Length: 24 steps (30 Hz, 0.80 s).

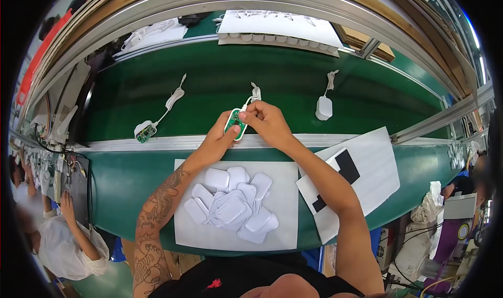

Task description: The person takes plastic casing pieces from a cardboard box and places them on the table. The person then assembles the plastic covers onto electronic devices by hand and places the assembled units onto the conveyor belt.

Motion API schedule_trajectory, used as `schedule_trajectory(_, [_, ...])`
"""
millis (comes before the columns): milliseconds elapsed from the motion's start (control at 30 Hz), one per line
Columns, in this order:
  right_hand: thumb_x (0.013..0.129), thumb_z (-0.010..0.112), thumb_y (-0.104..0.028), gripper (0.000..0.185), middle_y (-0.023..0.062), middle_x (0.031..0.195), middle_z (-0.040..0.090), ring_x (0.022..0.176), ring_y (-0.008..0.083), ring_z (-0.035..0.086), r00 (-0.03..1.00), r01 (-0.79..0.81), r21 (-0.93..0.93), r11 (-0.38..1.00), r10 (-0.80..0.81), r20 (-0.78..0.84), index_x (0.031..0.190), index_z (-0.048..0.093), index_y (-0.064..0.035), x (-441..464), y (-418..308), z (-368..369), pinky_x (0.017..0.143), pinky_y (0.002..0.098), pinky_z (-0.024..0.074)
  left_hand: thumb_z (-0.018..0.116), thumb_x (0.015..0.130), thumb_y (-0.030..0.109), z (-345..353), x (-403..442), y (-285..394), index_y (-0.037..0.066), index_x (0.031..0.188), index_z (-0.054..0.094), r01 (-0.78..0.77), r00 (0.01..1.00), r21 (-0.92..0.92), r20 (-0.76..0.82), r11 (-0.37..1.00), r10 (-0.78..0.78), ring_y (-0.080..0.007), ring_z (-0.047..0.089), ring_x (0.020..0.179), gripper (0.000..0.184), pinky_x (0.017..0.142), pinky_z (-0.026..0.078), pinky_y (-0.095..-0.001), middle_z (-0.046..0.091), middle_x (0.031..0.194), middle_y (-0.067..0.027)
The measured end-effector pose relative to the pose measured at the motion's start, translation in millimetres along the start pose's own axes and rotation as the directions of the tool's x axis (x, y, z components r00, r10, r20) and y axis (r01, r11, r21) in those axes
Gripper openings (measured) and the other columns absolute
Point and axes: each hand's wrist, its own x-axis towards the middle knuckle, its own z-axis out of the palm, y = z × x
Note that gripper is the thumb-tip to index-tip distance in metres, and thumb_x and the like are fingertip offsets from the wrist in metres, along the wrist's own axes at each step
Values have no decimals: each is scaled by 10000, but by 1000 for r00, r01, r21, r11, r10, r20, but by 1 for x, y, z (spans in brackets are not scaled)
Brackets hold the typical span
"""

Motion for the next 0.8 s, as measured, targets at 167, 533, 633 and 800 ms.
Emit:
schedule_trajectory(167, [970,765,-268,289,14,727,623,623,77,487,1000,9,9,1000,-9,11,918,657,-4,1,7,1,574,284,409,541,1106,399,-2,1,2,67,1446,423,48,999,-11,25,999,-48,-59,475,781,489,655,409,-223,554,1009,-5])
schedule_trajectory(533, [953,766,-257,264,62,700,655,619,152,627,995,100,-84,991,-97,32,928,660,-16,-9,-17,-1,568,334,460,563,1088,402,-2,3,9,95,1273,539,119,992,-11,-28,993,-119,-33,532,845,359,672,444,-212,600,1009,20])
schedule_trajectory(633, [955,761,-293,255,56,725,680,617,203,652,988,151,-440,885,-140,58,953,667,-56,-14,-35,4,570,346,464,580,1078,383,-15,0,-1,88,1220,574,24,998,-166,-60,986,-34,-39,549,761,327,599,429,-210,680,983,-21])
schedule_trajectory(800, [908,771,-426,333,58,851,718,803,286,704,905,421,-542,728,-300,301,956,694,-105,-48,-53,23,698,431,529,625,1058,368,-13,13,-1,83,1161,557,-38,976,-319,-215,947,-33,-62,602,718,310,565,434,-216,723,988,-71])
